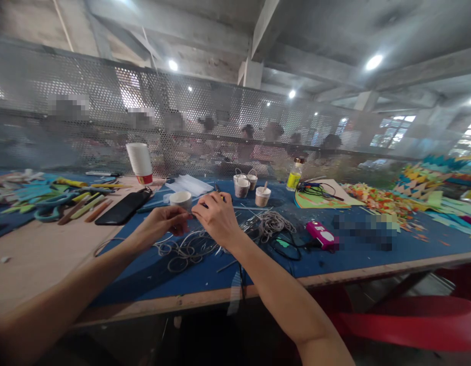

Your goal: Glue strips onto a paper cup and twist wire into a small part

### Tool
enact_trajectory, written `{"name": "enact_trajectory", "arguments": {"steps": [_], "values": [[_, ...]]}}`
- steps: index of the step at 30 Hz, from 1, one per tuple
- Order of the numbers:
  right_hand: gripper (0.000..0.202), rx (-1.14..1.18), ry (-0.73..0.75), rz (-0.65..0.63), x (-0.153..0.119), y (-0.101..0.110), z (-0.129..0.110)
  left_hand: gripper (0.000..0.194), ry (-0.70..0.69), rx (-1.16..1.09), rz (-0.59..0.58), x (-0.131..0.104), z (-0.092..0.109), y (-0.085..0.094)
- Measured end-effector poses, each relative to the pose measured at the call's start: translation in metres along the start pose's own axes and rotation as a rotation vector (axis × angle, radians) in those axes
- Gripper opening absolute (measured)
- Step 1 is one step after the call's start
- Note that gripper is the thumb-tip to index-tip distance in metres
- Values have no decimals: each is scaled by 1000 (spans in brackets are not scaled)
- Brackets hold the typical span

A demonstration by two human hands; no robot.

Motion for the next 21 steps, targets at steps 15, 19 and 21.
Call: {"name": "enact_trajectory", "arguments": {"steps": [15, 19, 21], "values": [[4, 75, -78, -72, -1, -6, -4, 30, -274, 638, 233, -12, 12, -1], [5, 230, -156, -83, -1, -9, 3, 32, -280, 765, 309, -14, 15, 4], [8, 386, -216, -129, -1, -12, 6, 32, -272, 727, 338, -15, 16, 7]]}}
Point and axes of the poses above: each hand's wrist, its own x-axis towards the middle knuckle, its own y-axis out of the back of the hand, z = x × y, the point moved 4 cm from there along x, towards the middle knuckle, and after that the axes turned 3 degrees about -x, right-handed, at the moved point
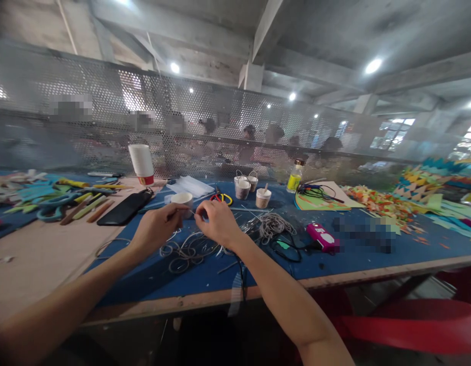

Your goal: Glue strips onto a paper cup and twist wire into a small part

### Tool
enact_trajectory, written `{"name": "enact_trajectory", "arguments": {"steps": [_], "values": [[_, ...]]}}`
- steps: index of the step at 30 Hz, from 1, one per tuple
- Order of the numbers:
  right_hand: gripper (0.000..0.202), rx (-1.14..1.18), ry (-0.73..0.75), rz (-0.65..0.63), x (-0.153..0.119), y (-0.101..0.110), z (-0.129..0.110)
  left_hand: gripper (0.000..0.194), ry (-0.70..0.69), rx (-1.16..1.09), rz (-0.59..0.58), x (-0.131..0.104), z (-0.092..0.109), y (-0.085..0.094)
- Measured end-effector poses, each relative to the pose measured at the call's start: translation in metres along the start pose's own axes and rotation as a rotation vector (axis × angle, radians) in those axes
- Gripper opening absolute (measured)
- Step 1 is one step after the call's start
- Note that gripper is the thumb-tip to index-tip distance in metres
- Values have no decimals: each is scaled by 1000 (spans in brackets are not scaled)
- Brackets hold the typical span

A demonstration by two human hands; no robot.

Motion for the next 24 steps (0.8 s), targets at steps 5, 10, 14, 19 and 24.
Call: {"name": "enact_trajectory", "arguments": {"steps": [5, 10, 14, 19, 24], "values": [[13, 413, -159, -142, -1, -9, 6, 30, 89, -354, 20, 2, 0, 4], [17, 502, -274, -154, 0, -16, 17, 28, 183, -730, -89, 6, -1, -2], [21, 470, -296, -85, 3, -16, 30, 27, 229, -860, -247, 5, 1, -8], [30, 478, -314, -66, 6, -9, 39, 23, 253, -869, -438, 0, 9, -13], [32, 552, -299, -177, 4, -6, 34, 19, 245, -794, -570, -2, 8, -19]]}}
Point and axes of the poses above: each hand's wrist, its own x-axis towards the middle knuckle, its own y-axis out of the back of the hand, z = x × y, the point moved 4 cm from there along x, towards the middle knuckle, and after that the axes turned 3 degrees about -x, right-handed, at the moved point
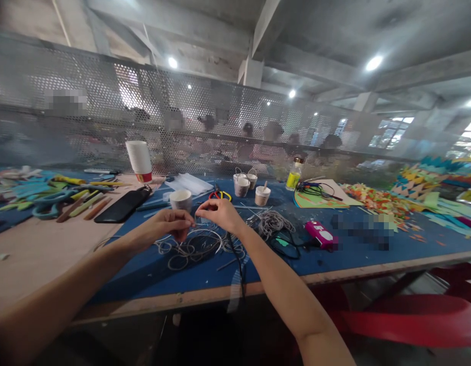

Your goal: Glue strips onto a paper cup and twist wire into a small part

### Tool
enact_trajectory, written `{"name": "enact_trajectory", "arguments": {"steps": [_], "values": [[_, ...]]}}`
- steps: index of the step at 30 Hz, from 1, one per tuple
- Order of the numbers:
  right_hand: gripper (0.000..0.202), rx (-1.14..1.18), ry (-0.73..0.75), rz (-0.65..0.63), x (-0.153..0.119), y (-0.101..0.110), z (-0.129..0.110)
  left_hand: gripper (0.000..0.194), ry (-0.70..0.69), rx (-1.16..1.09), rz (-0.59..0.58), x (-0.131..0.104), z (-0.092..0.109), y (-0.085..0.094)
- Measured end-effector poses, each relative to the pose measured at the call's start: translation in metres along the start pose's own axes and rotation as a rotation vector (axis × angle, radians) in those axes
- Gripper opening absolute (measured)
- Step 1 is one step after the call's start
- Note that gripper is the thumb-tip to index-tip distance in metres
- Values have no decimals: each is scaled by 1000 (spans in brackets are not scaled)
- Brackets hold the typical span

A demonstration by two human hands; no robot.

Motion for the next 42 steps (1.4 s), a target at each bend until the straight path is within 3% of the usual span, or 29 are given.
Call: {"name": "enact_trajectory", "arguments": {"steps": [4, 8, 16, 22, 28, 36, 40, 42], "values": [[33, 24, 36, -76, -3, -4, -5, 17, 16, 144, -28, 3, -8, -1], [34, -28, 70, -104, -7, -7, -10, 16, -48, 292, 102, 5, -11, 7], [31, -129, 131, -19, -10, -8, -17, 23, -145, 485, 270, 3, -5, 16], [24, -226, 87, 38, -9, -6, -12, 23, -188, 630, 428, -2, 3, 20], [22, -365, 71, 90, -6, -2, -8, 24, -204, 558, 506, -4, 3, 25], [16, -557, 30, 167, -5, 2, 0, 22, -207, 163, 491, -1, 4, 25], [23, -713, -82, 238, -4, 19, 9, 23, -204, 196, 516, -3, 7, 27], [19, -762, -62, 306, -5, 25, 8, 24, -224, 274, 547, -5, 8, 28]]}}
Point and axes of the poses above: each hand's wrist, its own x-axis towards the middle knuckle, its own y-axis out of the back of the hand, z = x × y, the point moved 4 cm from there along x, towards the middle knuckle, and after that the axes turned 3 degrees about -x, right-handed, at the moved point
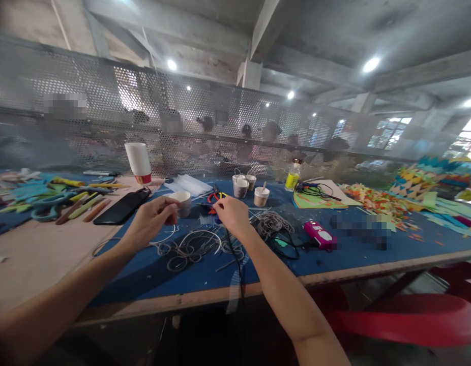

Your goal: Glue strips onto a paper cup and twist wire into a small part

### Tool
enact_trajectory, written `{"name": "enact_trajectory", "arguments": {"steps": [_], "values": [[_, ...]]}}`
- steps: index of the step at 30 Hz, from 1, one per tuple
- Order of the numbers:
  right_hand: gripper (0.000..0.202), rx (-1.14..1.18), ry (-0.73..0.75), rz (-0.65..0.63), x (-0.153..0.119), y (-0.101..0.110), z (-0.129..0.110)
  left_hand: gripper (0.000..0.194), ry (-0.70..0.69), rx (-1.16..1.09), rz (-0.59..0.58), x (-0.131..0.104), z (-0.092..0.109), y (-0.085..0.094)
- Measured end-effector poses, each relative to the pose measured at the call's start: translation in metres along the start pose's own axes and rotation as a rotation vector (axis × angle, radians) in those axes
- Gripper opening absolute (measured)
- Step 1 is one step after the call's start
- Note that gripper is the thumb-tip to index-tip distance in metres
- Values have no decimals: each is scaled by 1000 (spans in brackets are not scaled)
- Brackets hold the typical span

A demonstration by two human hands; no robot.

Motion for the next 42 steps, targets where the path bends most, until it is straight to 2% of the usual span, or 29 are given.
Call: {"name": "enact_trajectory", "arguments": {"steps": [3, 4, 6, 9, 11, 13, 16, 17, 18, 19, 23, 25, 28, 32, 36, 42], "values": [[25, 103, 43, 163, 0, 5, -4, 25, -61, 98, 24, -3, 2, 0], [28, 201, 47, 171, 0, 4, -7, 25, -77, 115, 23, -4, 3, -1], [31, 476, 17, 65, 0, -5, -15, 25, -108, 132, 19, -7, 5, -4], [46, 898, -78, -221, -3, -21, -31, 25, -151, 151, 31, -9, 7, -7], [50, 1020, -88, -331, -5, -24, -38, 25, -163, 174, 39, -10, 8, -8], [46, 942, -62, -275, -4, -20, -36, 25, -170, 206, 53, -11, 8, -7], [35, 637, -43, 64, -1, -5, -21, 25, -192, 262, 102, -11, 10, -3], [31, 581, -48, 138, 0, -2, -18, 25, -198, 281, 115, -11, 11, -2], [27, 588, -64, 143, 1, -2, -16, 25, -201, 298, 124, -12, 12, -2], [26, 658, -86, 82, 1, -6, -17, 25, -202, 312, 127, -12, 12, -2], [39, 1211, -161, -399, -7, -30, -40, 26, -203, 358, 104, -15, 11, -8], [45, 1357, -158, -471, -11, -34, -50, 27, -214, 370, 98, -16, 10, -11], [40, 1347, -161, -368, -11, -36, -49, 26, -222, 321, 65, -17, 9, -14], [30, 1225, -101, -226, -7, -34, -41, 26, -178, 100, -8, -16, 10, -18], [26, 1163, -91, -189, -6, -32, -39, 26, -79, -136, -68, -13, 7, -21], [24, 1130, -80, -121, -7, -29, -39, 24, 18, -315, -130, -11, -2, -24]]}}
Point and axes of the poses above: each hand's wrist, its own x-axis towards the middle knuckle, its own y-axis out of the back of the hand, z = x × y, the point moved 4 cm from there along x, towards the middle knuckle, and after that the axes turned 3 degrees about -x, right-handed, at the moved point
